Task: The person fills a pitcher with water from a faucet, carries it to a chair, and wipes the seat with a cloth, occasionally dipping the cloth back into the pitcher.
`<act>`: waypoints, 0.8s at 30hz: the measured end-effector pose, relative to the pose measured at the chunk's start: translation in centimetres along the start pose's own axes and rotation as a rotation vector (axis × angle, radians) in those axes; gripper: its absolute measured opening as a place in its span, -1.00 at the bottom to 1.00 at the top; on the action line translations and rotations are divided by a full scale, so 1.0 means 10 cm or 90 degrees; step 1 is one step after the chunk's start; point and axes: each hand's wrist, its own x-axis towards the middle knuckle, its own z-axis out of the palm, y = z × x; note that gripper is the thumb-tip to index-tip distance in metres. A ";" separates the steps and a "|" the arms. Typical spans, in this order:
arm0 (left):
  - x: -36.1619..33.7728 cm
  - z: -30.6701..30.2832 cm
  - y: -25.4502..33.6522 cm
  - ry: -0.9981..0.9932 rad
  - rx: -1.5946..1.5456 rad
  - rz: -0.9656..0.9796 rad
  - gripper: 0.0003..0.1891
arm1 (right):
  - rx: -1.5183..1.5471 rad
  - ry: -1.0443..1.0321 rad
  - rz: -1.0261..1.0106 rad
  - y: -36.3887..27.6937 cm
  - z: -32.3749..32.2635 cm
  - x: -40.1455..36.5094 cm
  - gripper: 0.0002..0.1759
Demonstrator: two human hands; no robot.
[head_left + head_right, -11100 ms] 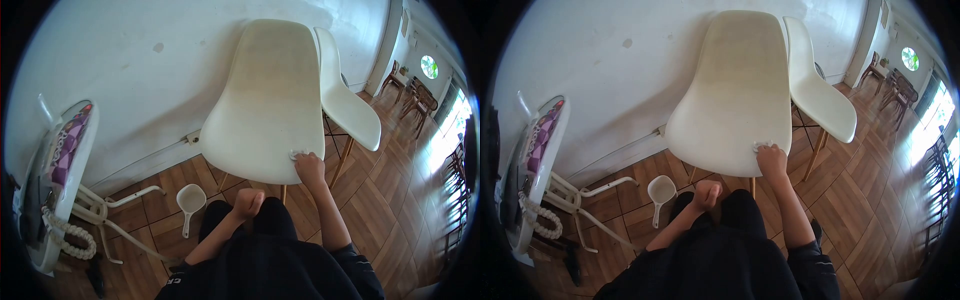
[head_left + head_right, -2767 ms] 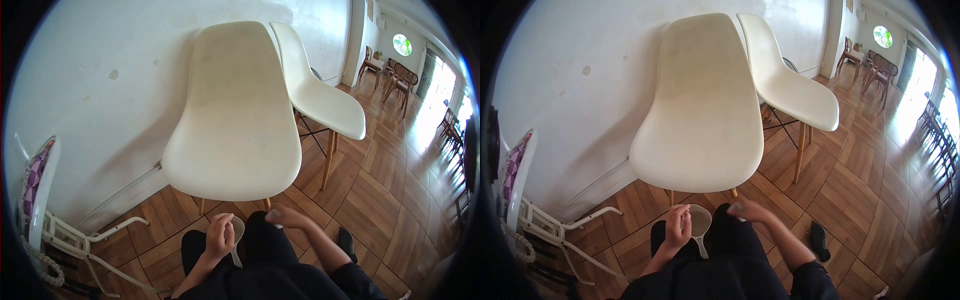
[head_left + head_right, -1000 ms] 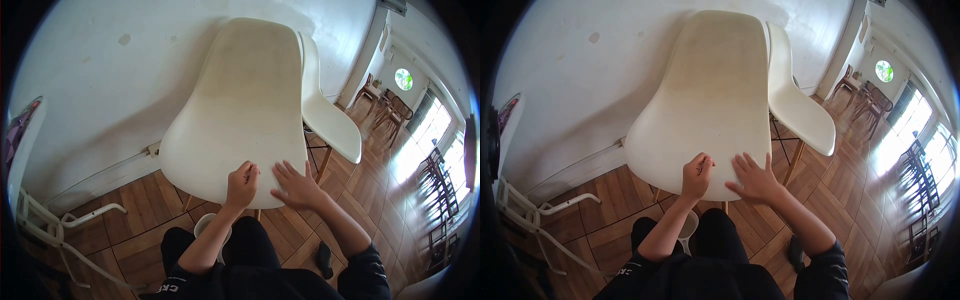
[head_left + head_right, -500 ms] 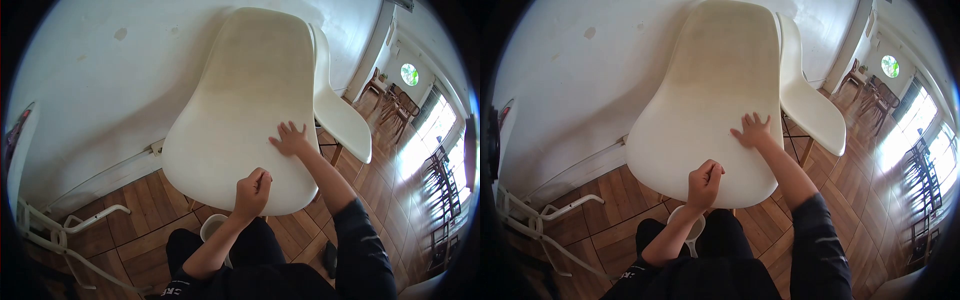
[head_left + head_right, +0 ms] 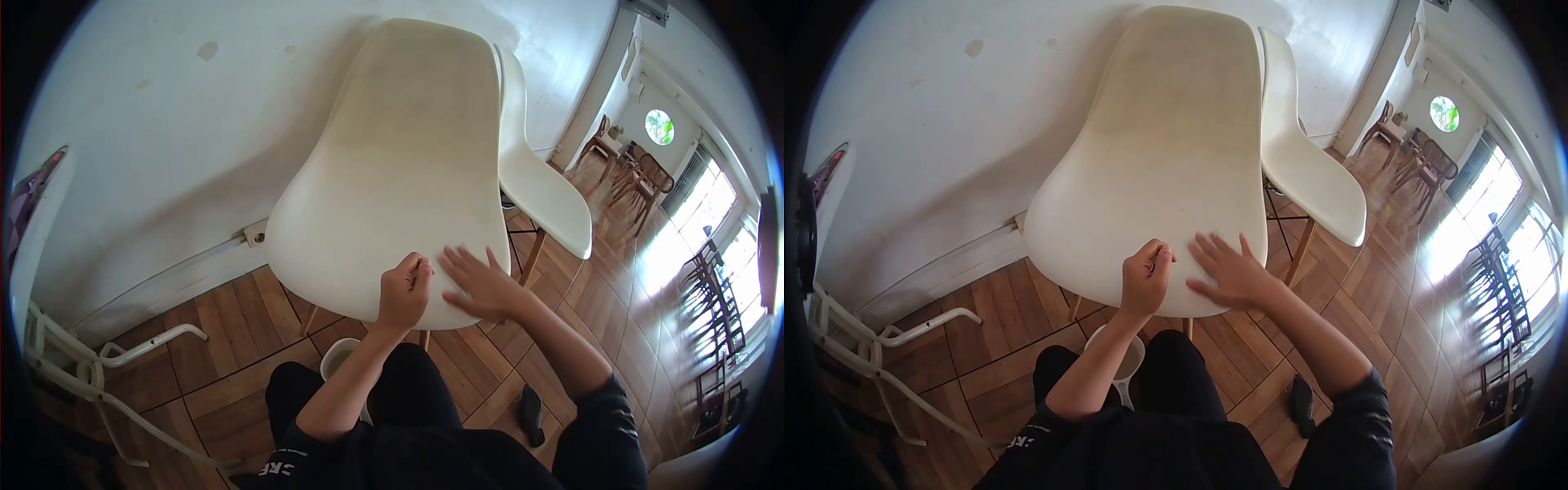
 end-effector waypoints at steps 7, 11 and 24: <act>-0.02 0.01 0.01 -0.001 0.009 -0.010 -0.75 | 0.006 -0.056 -0.008 -0.11 -0.17 -0.21 -0.22; -0.03 -0.01 0.05 -0.031 -0.006 -0.041 -0.75 | 0.053 -0.102 0.063 0.21 -0.15 0.37 -0.29; -0.01 -0.03 0.02 -0.009 0.010 -0.007 -0.74 | -0.063 -0.002 0.278 0.83 0.12 1.72 -0.17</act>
